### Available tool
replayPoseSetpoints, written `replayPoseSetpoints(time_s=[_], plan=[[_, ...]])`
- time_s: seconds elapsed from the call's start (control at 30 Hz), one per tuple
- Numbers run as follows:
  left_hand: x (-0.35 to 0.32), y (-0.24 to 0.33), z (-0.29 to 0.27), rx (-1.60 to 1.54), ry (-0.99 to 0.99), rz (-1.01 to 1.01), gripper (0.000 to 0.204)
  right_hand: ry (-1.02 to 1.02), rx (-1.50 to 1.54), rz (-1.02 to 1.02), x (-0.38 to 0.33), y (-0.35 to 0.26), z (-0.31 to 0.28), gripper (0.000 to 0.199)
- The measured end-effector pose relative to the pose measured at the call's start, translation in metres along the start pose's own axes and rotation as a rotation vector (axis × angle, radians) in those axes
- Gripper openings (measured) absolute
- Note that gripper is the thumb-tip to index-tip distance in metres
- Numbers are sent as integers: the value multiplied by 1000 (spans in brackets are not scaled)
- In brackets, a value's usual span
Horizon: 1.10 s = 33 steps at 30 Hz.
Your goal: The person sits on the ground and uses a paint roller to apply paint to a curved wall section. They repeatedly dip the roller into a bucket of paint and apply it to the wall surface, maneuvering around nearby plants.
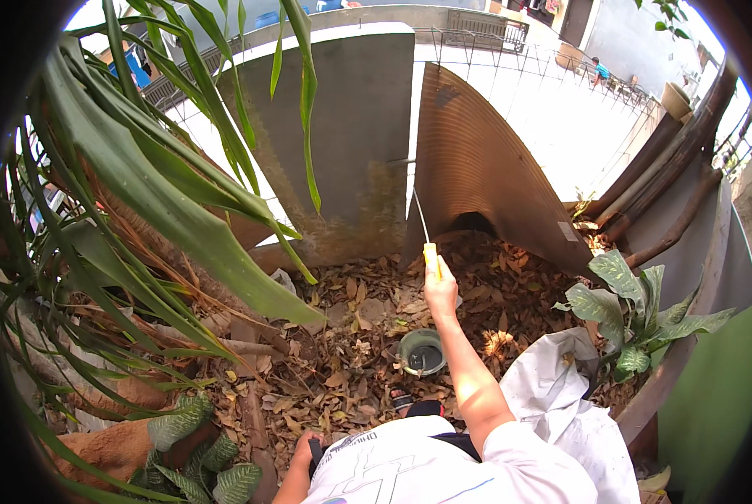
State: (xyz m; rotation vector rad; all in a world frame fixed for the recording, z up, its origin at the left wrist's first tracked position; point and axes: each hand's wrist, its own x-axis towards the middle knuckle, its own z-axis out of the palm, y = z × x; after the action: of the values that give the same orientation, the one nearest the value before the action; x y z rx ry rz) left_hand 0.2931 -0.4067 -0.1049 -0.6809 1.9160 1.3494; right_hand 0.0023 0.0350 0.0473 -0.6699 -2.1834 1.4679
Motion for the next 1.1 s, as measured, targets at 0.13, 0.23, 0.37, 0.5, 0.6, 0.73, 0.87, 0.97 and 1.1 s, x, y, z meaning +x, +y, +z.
replayPoseSetpoints(time_s=[0.13, 0.23, 0.37, 0.5, 0.6, 0.73, 0.87, 0.97, 1.1], plan=[[4, -25, -5, 82, 62, 37, 29, 0, 63, -5, -3, -20, -14, 45], [-8, -8, 1, 351, 58, 85, 28, -3, 120, -3, -9, -33, -29, 47], [-9, 8, 2, 118, 55, -15, 22, -34, 88, -5, -16, -39, -31, 48], [-7, 21, 4, 377, 71, 33, 20, -33, -11, -40, -6, -2, -22, 47], [-13, 38, 9, 433, 77, 26, 24, -18, -96, -29, 1, 24, -5, 46], [-16, 23, 6, 347, 106, 29, 27, -11, -30, 41, 1, 6, 4, 44], [4, -21, -8, 330, 122, 7, 32, -36, 118, 38, 13, 2, 2, 44], [0, -9, -3, 615, 105, -81, 37, -9, 141, -83, 21, 11, -10, 43], [-12, -15, 0, 524, 135, -83, 39, -62, 260, -40, 9, -38, -33, 44]])
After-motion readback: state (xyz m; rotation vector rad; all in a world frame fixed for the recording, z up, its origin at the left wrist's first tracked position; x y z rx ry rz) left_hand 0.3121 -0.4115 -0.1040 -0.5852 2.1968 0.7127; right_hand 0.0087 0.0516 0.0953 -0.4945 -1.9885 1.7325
